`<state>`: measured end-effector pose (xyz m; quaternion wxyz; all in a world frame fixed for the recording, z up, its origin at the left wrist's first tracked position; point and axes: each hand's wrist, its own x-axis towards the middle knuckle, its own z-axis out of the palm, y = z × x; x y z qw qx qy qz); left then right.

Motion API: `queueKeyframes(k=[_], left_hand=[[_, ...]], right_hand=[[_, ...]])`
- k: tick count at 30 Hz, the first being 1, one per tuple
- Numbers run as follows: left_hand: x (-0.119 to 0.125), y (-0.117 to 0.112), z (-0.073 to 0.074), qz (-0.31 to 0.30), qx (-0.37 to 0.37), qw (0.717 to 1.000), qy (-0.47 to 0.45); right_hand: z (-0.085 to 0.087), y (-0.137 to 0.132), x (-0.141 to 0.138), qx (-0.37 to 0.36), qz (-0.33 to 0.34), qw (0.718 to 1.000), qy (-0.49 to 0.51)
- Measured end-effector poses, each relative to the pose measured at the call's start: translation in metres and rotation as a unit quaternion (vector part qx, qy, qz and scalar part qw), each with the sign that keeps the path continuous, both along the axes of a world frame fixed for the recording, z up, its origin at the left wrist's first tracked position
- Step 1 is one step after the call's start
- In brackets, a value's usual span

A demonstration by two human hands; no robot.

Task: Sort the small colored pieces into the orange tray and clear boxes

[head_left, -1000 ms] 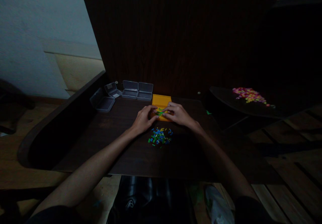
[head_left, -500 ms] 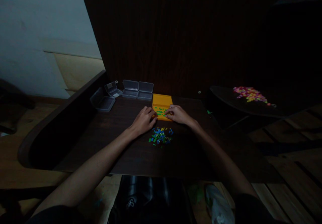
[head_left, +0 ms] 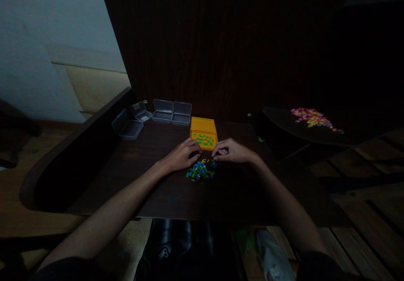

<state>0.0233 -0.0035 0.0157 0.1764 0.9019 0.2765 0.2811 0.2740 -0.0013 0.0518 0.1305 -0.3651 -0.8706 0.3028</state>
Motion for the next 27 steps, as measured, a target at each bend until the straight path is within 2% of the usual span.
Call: queueKeyframes(k=[5, 13, 21, 27], left_hand=[[0.002, -0.007, 0.003, -0.046, -0.041, 0.998, -0.007], [0.004, -0.014, 0.006, -0.088, -0.056, 0.994, 0.025], [0.009, -0.020, 0.006, -0.101, -0.075, 0.992, 0.028], [0.019, -0.022, -0.002, -0.071, -0.069, 0.995, 0.029]], right_hand=[[-0.007, -0.020, -0.001, -0.030, 0.055, 0.998, -0.021], [-0.019, -0.025, -0.002, -0.019, 0.068, 0.997, -0.022], [-0.022, -0.025, 0.001, -0.001, 0.024, 0.999, -0.044], [-0.019, -0.026, 0.002, 0.004, -0.004, 0.999, -0.041]])
